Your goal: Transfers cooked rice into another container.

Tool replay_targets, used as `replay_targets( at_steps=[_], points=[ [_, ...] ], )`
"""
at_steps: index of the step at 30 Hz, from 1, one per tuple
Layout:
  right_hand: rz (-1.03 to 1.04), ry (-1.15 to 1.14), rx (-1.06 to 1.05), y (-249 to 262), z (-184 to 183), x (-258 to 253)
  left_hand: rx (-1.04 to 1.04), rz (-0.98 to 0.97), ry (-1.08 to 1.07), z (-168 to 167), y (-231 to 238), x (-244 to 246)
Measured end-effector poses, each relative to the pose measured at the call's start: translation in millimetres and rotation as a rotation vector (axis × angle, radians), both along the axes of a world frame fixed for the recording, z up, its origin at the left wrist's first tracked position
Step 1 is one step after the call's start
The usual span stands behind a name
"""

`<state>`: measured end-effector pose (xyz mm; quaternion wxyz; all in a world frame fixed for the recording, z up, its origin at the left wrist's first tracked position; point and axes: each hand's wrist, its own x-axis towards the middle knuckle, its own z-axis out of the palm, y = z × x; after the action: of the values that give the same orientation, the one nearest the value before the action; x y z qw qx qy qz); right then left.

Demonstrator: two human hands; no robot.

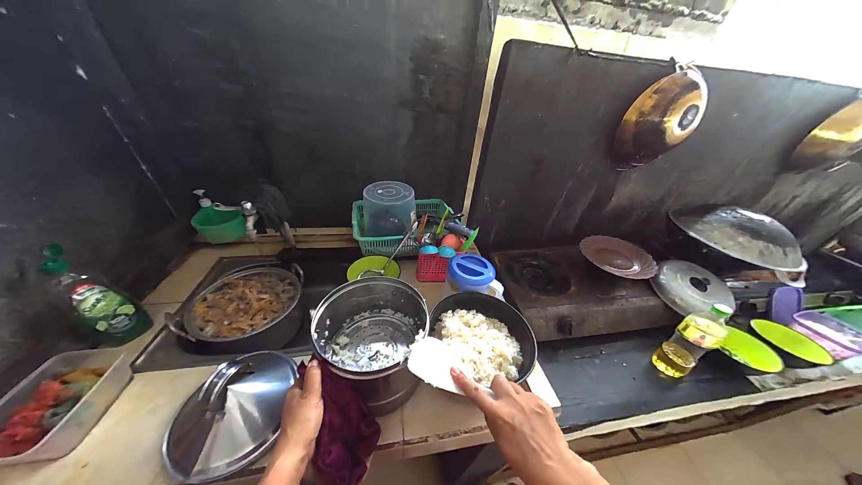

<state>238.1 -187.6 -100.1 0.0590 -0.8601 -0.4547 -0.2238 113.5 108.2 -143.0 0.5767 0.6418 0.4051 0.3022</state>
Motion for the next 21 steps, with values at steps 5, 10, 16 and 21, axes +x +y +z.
replay_targets(
  at_steps=[5, 10, 16, 21],
  points=[
    [0.076, 0.744, 0.118, 0.1, 48.6, 18.1, -0.003, -0.004, 0.001, -1.6, 0.1, -0.5],
    [0.314, 1.633, 0.619, 37.7, 43.2, 29.9, 0.002, -0.004, 0.000, -1.9, -0.3, -1.0],
    [0.336, 1.748, 0.733, 50.4, 35.3, 19.9, 0.013, -0.008, 0.022, -1.8, 0.5, -1.9],
    [0.215, 1.033, 0.380, 57.7, 22.0, 27.8, 0.032, -0.016, 0.035, -4.9, 1.3, -2.0]
  ],
)
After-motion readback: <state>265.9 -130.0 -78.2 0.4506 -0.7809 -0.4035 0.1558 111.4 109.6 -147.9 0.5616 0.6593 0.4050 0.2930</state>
